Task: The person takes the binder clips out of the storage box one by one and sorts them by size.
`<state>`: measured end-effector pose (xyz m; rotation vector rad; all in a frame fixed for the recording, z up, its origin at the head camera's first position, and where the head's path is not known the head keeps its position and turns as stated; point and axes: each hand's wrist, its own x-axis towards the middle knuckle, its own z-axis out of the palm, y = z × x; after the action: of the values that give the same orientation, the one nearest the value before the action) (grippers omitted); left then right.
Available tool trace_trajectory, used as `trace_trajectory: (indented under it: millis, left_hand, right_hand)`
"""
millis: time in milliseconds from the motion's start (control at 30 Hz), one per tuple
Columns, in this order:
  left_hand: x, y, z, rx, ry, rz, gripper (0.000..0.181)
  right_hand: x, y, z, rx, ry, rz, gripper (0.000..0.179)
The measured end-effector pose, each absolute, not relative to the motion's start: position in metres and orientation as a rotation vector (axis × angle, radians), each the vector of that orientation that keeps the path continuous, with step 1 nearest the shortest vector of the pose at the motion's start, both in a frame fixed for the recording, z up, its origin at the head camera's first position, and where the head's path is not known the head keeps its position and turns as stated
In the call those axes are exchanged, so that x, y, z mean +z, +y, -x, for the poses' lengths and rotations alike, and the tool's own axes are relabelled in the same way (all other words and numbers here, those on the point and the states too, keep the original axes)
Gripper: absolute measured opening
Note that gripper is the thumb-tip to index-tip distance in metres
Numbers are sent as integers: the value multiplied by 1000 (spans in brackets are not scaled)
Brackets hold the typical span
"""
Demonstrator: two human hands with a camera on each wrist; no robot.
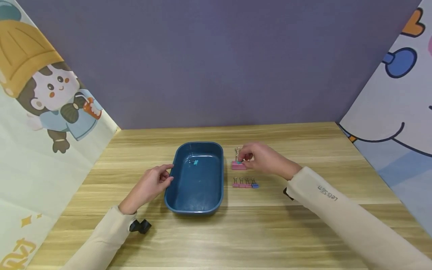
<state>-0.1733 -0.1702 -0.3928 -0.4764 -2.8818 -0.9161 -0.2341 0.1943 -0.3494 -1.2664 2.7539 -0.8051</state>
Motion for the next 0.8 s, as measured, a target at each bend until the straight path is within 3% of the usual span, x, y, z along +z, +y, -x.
trace_trajectory:
  millis: [200, 800]
  left_hand:
    - [-392, -171, 172, -932, -2886, 478, 39]
    - [-390, -171, 170, -930, -2894, 485, 39]
  right_hand:
    - [-354, 211, 225, -748, 2813, 1210, 23]
    - [-414, 251, 206, -810, 2780, 1071, 21]
